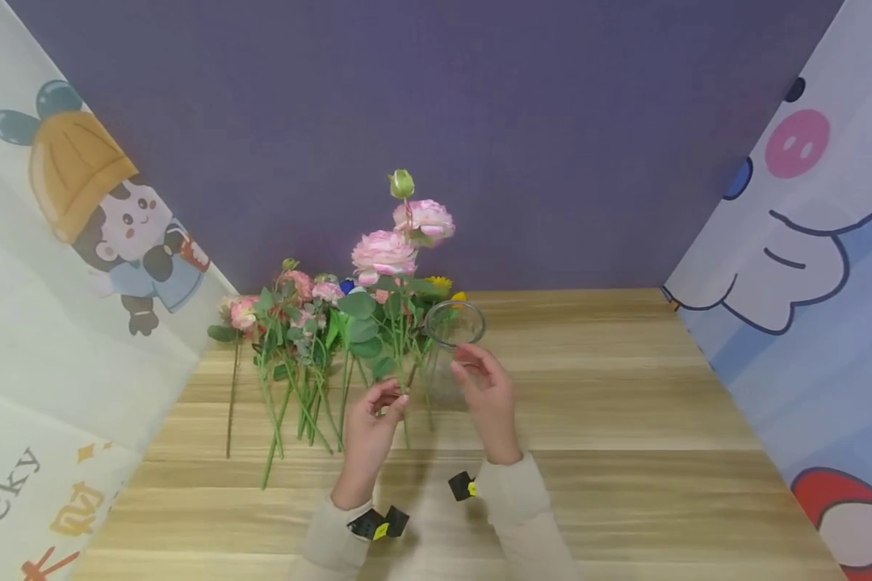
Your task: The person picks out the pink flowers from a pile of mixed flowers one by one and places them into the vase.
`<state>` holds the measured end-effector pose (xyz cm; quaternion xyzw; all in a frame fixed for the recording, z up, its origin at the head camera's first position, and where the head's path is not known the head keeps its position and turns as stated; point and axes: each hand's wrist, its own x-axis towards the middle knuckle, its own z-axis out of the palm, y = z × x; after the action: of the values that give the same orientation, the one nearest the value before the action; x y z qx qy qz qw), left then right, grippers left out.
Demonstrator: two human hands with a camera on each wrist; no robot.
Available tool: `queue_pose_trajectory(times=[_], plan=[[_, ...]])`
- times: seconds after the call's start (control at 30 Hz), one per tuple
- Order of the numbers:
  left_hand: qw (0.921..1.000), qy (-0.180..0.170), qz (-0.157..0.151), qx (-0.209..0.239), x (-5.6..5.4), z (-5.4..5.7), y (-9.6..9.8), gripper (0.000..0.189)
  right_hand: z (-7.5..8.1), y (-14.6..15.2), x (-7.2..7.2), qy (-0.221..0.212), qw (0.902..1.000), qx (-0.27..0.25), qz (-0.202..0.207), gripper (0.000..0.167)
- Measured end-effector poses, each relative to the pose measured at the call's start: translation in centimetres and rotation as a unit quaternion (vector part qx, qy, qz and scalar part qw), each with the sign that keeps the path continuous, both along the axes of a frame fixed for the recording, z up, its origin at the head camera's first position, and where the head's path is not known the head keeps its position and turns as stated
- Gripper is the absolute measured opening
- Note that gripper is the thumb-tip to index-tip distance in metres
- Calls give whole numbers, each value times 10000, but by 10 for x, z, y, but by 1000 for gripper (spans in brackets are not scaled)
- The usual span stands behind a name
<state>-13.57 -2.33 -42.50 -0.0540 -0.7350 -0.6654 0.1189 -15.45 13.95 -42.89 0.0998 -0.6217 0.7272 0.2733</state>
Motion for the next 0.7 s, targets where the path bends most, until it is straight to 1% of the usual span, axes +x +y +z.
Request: queue_pose_trajectory(times=[0.07, 0.13, 0.2, 0.3, 0.5, 0.7], plan=[[9999, 28, -93, -26, 4, 9, 2, 18, 3, -5, 1, -284, 9993, 244, 60, 27], [9998, 64, -175, -32, 8, 17, 4, 17, 5, -10, 1, -393, 9983, 417, 122, 28], [9997, 49, -229, -36, 9, 19, 6, 17, 8, -14, 1, -369, 9979, 470, 240, 28], [9995, 83, -320, -20, 10, 19, 9, 17, 11, -18, 1, -319, 9979, 456, 324, 27], [9989, 253, -386, -66, 10, 17, 15, 16, 18, -23, 3, -441, 9977, 446, 263, 26], [9980, 439, -431, -164, 10, 19, 19, 16, 22, -22, 3, -565, 9973, 441, 154, 24]])
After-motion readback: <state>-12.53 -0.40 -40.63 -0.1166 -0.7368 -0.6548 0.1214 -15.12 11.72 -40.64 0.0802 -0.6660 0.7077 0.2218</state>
